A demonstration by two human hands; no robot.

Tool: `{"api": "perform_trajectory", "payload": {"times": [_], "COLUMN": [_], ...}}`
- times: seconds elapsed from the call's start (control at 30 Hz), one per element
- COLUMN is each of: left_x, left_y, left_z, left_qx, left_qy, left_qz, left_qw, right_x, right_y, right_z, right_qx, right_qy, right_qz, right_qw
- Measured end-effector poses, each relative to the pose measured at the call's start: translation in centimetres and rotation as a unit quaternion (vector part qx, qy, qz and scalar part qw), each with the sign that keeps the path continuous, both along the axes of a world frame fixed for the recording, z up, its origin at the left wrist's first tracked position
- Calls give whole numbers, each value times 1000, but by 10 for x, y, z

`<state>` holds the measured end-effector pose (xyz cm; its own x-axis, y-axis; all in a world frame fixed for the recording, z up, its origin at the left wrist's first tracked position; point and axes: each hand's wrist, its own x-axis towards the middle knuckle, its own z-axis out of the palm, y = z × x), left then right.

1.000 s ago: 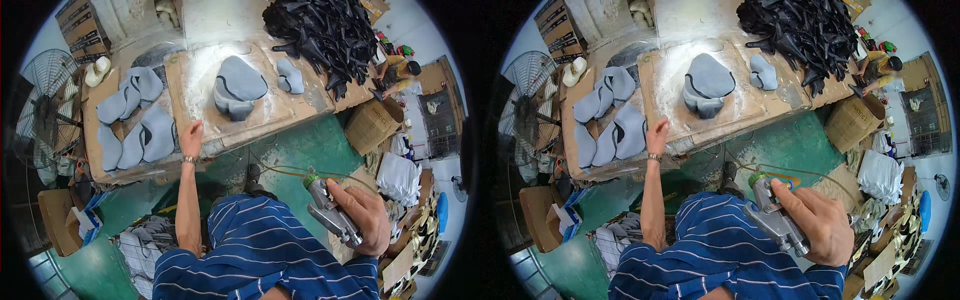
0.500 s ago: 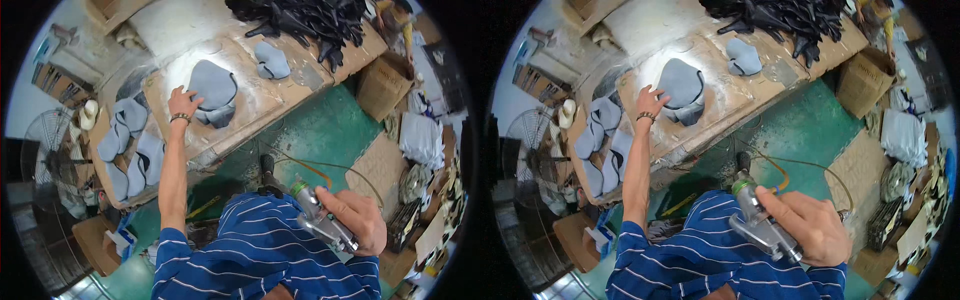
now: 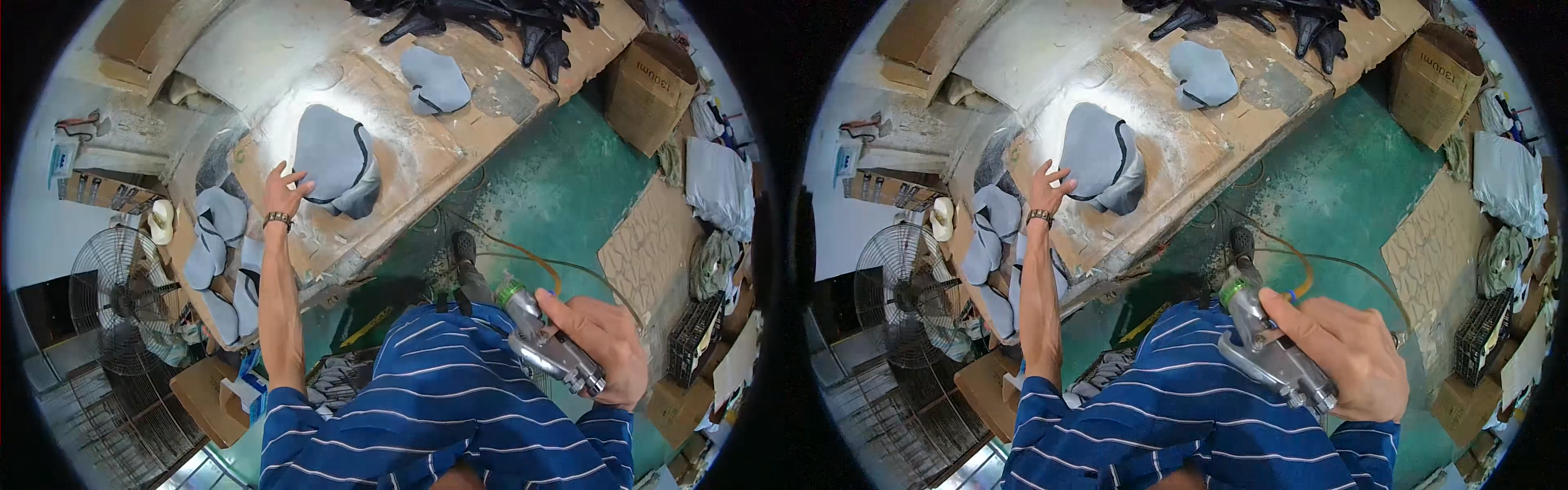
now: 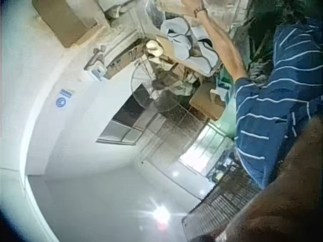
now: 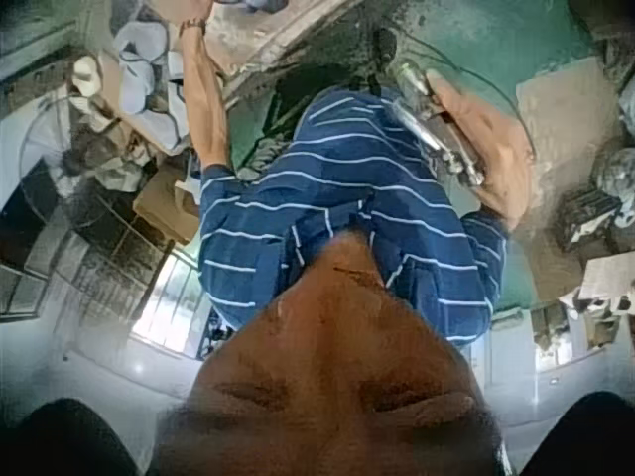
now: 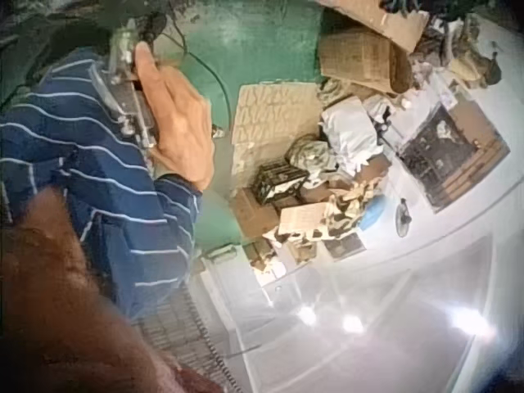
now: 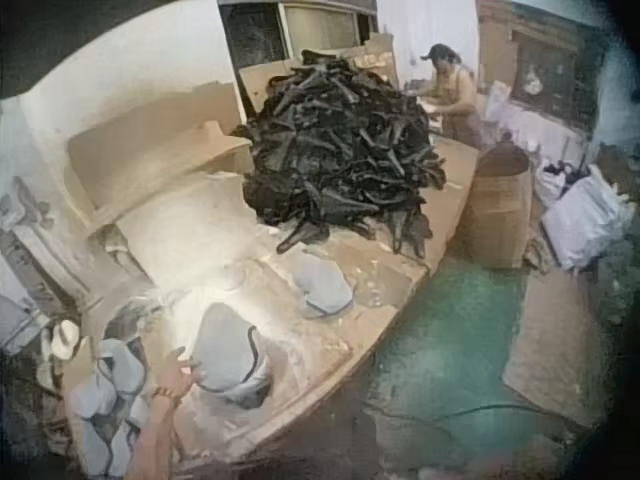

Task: Applying spray adhesive to padded manufacturing components and organizing them on a metal drying rack.

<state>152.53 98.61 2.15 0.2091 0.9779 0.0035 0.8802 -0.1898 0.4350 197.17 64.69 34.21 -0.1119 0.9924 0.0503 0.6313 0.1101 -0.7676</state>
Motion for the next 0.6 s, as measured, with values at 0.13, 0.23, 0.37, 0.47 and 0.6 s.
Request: {"api": "perform_trajectory", "payload": {"times": [0.13,0.23,0.37,0.47,0.6], "left_x": [0,5,-2,1,10], "left_y": [-1,2,3,4,-7], "left_z": [-8,-7,-9,-9,-9], "left_qx": [-15,-12,-36,-33,-35], "left_qy": [-104,-97,-94,-82,-85], "left_qz": [8,2,10,4,16], "left_qw": [994,995,995,996,996], "right_x": [16,24,20,13,1], "right_y": [18,34,60,71,86], "right_z": [-1,-7,-5,-4,-2], "right_qx": [-16,7,32,39,56], "right_qy": [-18,-15,-10,-23,-26], "right_qz": [20,11,13,2,-5], "right_qw": [1000,1000,999,999,998]}}
